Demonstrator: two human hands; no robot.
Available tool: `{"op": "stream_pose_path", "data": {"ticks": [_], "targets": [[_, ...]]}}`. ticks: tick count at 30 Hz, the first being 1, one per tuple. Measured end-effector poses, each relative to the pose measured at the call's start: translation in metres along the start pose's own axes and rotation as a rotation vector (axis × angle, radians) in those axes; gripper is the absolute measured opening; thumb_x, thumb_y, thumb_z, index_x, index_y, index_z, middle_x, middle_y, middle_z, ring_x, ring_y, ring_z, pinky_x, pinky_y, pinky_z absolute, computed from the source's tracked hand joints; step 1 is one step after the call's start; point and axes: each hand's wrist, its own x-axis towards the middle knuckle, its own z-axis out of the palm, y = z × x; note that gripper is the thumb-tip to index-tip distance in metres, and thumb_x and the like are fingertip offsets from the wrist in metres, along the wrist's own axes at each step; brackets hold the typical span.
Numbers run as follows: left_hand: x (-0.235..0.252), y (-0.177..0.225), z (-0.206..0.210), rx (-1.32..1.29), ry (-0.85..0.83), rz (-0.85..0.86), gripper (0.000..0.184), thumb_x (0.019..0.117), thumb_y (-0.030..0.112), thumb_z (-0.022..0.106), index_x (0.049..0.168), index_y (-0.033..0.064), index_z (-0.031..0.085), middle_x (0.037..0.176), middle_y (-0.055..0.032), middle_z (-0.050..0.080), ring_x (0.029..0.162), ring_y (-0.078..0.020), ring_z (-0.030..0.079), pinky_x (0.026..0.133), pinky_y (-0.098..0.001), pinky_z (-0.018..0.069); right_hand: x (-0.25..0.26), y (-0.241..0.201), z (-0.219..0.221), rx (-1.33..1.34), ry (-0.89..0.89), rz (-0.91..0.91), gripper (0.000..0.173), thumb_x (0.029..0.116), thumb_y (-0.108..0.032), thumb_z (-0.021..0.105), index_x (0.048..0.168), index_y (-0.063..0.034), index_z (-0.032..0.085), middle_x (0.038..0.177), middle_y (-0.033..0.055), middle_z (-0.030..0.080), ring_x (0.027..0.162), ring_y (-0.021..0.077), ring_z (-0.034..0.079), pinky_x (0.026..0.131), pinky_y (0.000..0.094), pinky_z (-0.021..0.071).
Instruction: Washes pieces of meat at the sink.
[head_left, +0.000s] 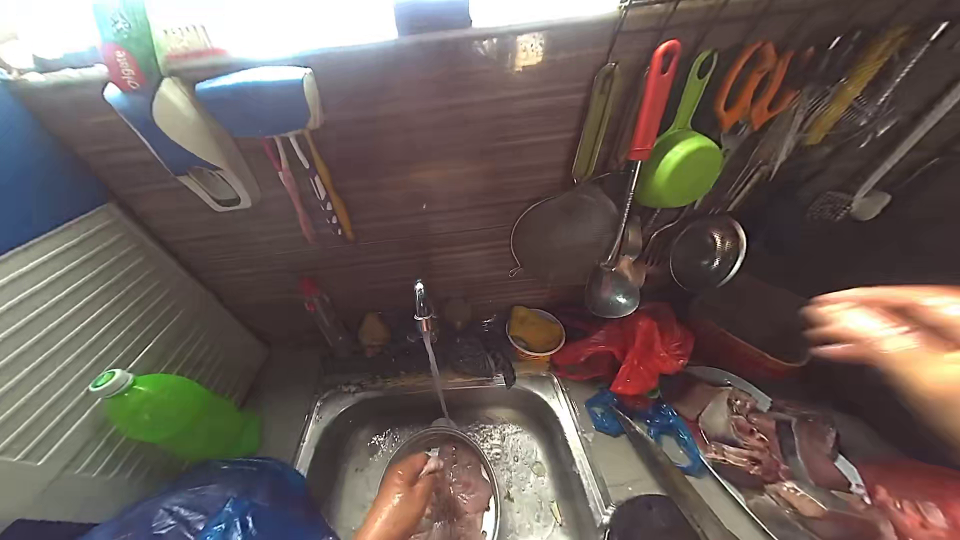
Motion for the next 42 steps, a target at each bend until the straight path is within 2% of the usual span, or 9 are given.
{"op": "stream_pose_path", "data": {"ticks": [2, 6, 9, 12, 20, 30, 34, 38, 42], "targets": [[-0.002, 0.031, -0.012, -0.095, 0.049, 0.142, 0.018, 0.0991, 0.015, 0.060, 0.104, 0.0037, 0.073, 0.094, -0.0056, 0.073, 0.084, -0.0127, 0.069, 0.081, -0.0359, 0.0598, -0.031, -0.013, 0.087, 0.111, -0.255, -0.071, 0.033, 0.0964, -0.031, 0.066, 0.116, -0.0055, 0.072, 0.109, 0.0097, 0.074, 0.093, 0.0194, 0.074, 0.083, 0.0415, 0.0638], [-0.010, 0.098, -0.042, -0.335, 0.135, 0.424, 0.016, 0.0983, 0.005, 0.058, 0.101, 0.0044, 0.074, 0.092, -0.0016, 0.073, 0.083, -0.0109, 0.070, 0.079, -0.0313, 0.0609, -0.083, -0.026, 0.251, 0.335, -0.846, 0.001, 0.062, 0.0910, -0.029, 0.077, 0.143, -0.0023, 0.056, 0.133, 0.0216, 0.062, 0.109, 0.0304, 0.068, 0.094, 0.0478, 0.0581], [-0.018, 0.143, -0.067, -0.394, 0.162, 0.562, 0.014, 0.0990, 0.010, 0.062, 0.100, 0.0064, 0.075, 0.093, -0.0028, 0.072, 0.079, -0.0081, 0.065, 0.071, -0.0245, 0.0555, -0.105, -0.026, 0.325, 0.385, -0.952, -0.020, 0.082, 0.0866, -0.031, 0.082, 0.153, -0.0028, 0.044, 0.149, 0.0240, 0.050, 0.126, 0.0333, 0.060, 0.108, 0.0481, 0.0496], [-0.030, 0.179, -0.091, -0.522, 0.164, 0.616, 0.018, 0.0992, 0.015, 0.064, 0.102, 0.0022, 0.076, 0.095, -0.0132, 0.074, 0.080, -0.0143, 0.068, 0.072, -0.0277, 0.0576, -0.116, -0.016, 0.358, 0.425, -0.902, -0.076, 0.054, 0.0922, -0.029, 0.076, 0.133, 0.0031, 0.061, 0.124, 0.0227, 0.067, 0.115, 0.0317, 0.065, 0.105, 0.0487, 0.0504], [-0.054, 0.220, -0.144, -0.672, 0.395, 0.725, 0.029, 0.1064, 0.018, 0.049, 0.100, 0.0055, 0.075, 0.081, -0.0092, 0.071, 0.061, -0.0108, 0.063, 0.058, -0.0258, 0.0580, -0.103, 0.010, 0.342, 0.570, -0.970, 0.203, 0.034, 0.0968, -0.021, 0.061, 0.127, -0.0070, 0.065, 0.102, 0.0121, 0.071, 0.081, 0.0212, 0.069, 0.072, 0.0436, 0.0600], [-0.003, 0.071, -0.097, -0.753, 0.442, 0.196, 0.023, 0.1008, 0.014, 0.053, 0.090, 0.0025, 0.070, 0.066, -0.0044, 0.064, 0.048, -0.0081, 0.054, 0.044, -0.0237, 0.0468, -0.075, 0.006, 0.293, 0.896, -0.889, 0.355, 0.026, 0.0996, -0.028, 0.061, 0.103, -0.0049, 0.072, 0.085, 0.0065, 0.072, 0.073, 0.0140, 0.068, 0.067, 0.0340, 0.0589], [0.009, 0.010, -0.071, -0.191, 0.382, -0.084, 0.027, 0.1019, 0.023, 0.057, 0.106, -0.0004, 0.070, 0.087, -0.0129, 0.073, 0.077, -0.0232, 0.071, 0.074, -0.0439, 0.0615, -0.072, -0.008, 0.285, 1.130, -0.861, 0.446, 0.027, 0.1004, -0.026, 0.056, 0.100, -0.0041, 0.071, 0.089, 0.0108, 0.073, 0.079, 0.0188, 0.070, 0.072, 0.0383, 0.0603], [0.008, 0.003, -0.025, 0.180, 0.086, 0.055, 0.068, 0.0905, 0.031, 0.076, 0.148, 0.0027, 0.052, 0.141, -0.0248, 0.057, 0.132, -0.0371, 0.055, 0.114, -0.0534, 0.0426, -0.065, -0.038, 0.283, 1.223, -0.944, 0.485, 0.027, 0.1003, -0.025, 0.052, 0.098, -0.0074, 0.071, 0.087, 0.0076, 0.071, 0.078, 0.0160, 0.069, 0.072, 0.0364, 0.0594], [0.018, 0.021, 0.015, -0.092, 0.066, 0.289, 0.048, 0.0896, 0.019, 0.076, 0.132, 0.0001, 0.064, 0.129, -0.0137, 0.068, 0.121, -0.0187, 0.064, 0.108, -0.0387, 0.0509, -0.055, -0.060, 0.294, 1.327, -1.037, 0.505, 0.022, 0.0979, -0.025, 0.057, 0.099, -0.0083, 0.072, 0.090, 0.0071, 0.072, 0.083, 0.0155, 0.070, 0.077, 0.0360, 0.0597]]}}
